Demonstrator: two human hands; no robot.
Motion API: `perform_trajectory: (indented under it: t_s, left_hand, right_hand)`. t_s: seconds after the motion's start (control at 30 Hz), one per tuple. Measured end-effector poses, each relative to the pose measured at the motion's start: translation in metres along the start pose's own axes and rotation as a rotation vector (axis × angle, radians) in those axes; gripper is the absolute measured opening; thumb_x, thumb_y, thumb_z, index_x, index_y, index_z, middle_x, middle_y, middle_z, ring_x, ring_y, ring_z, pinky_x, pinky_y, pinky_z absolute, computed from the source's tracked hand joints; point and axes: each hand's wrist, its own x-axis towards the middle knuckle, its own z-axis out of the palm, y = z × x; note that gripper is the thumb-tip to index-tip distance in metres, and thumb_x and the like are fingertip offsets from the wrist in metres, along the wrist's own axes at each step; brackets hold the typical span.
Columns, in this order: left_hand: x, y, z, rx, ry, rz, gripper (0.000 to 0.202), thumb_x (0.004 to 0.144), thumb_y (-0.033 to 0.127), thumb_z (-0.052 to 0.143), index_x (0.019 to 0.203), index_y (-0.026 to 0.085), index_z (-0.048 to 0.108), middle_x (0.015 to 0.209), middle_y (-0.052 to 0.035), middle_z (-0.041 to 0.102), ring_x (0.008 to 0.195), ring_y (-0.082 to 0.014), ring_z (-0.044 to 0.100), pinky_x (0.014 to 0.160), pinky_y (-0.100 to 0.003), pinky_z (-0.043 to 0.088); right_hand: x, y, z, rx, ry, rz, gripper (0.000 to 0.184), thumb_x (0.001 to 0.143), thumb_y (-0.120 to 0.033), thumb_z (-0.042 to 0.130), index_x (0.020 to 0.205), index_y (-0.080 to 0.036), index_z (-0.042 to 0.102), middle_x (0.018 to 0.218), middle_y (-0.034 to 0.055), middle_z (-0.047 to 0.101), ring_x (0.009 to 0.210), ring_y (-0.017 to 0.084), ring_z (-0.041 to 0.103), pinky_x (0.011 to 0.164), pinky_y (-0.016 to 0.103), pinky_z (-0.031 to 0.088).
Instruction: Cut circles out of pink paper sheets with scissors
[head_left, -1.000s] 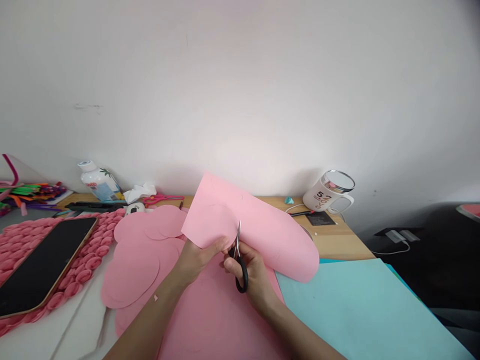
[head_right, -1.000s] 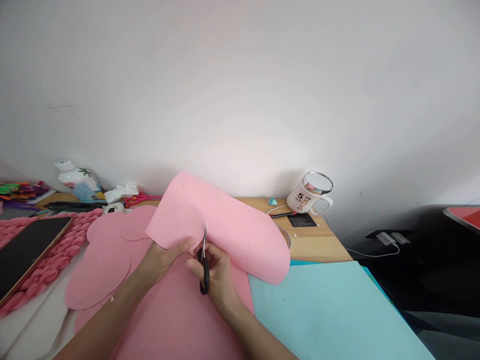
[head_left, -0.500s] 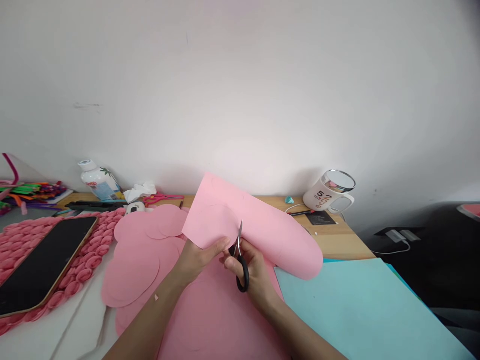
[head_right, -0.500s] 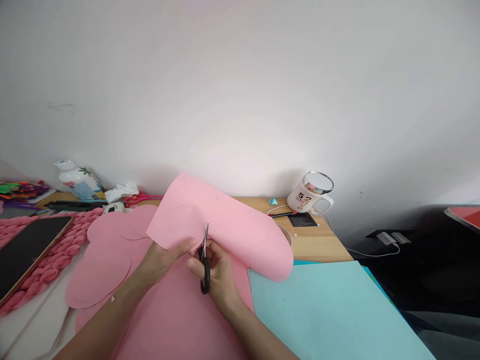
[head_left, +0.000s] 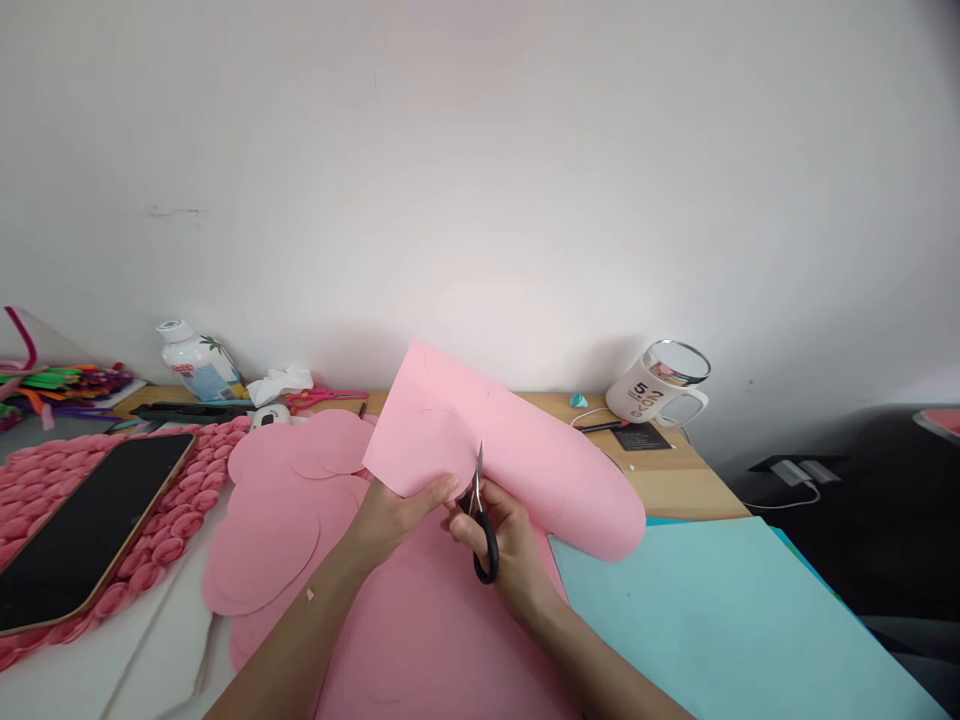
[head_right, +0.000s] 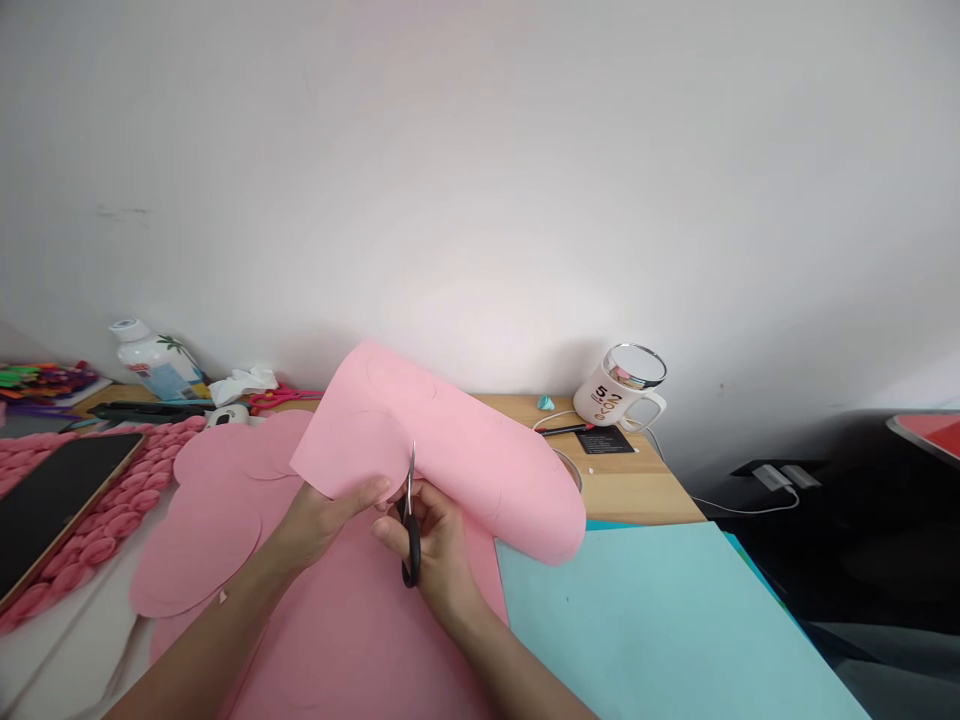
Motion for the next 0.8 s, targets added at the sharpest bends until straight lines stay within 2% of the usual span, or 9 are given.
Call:
perform_trajectory:
  t_s: [0.2,0.4,0.8]
  left_hand:
    - [0.0004,0.0022,-0.0001,-0.021,-0.023,0.02,0.013,0.081,0.024,0.058,0.069,0.018,0.057,0.066,0.0003,0.059,0.068,-0.015,0.056,0.068,-0.029,0.047]
    - [0.0007,0.0011,-0.0016,-0.001,0.012,0.033,0.018,0.08,0.025,0.059,0.064,0.018,0.055,0.068,0.0002,0.057,0.071,-0.0149,0.056,0.066,-0.028,0.048]
    - [-0.0008,-0.0022,0.0006,-0.031,0.091,0.031,0.015,0.078,0.034,0.061,0.077,0.019,0.06,0.067,-0.0001,0.059,0.063,-0.0155,0.057,0.056,-0.028,0.05]
  right_hand:
    - [0.0011,0.0005,-0.0004,0.004,-0.001,-0.023,0.022,0.07,-0.033,0.071,0.075,-0.019,0.055,0.067,-0.0024,0.047,0.06,0.012,0.041,0.055,0.024,0.034]
    - [0.0009,0.0012,-0.0017,-0.05,0.014,0.016,0.023,0.069,-0.032,0.071,0.073,-0.018,0.053,0.06,-0.0036,0.047,0.055,0.011,0.039,0.051,0.023,0.031]
    - [-0.0003,0.0028,-0.0025,-0.087,-0.001,0.058,0.023,0.071,-0.036,0.068,0.073,-0.018,0.053,0.056,-0.0044,0.046,0.052,0.011,0.039,0.05,0.025,0.032]
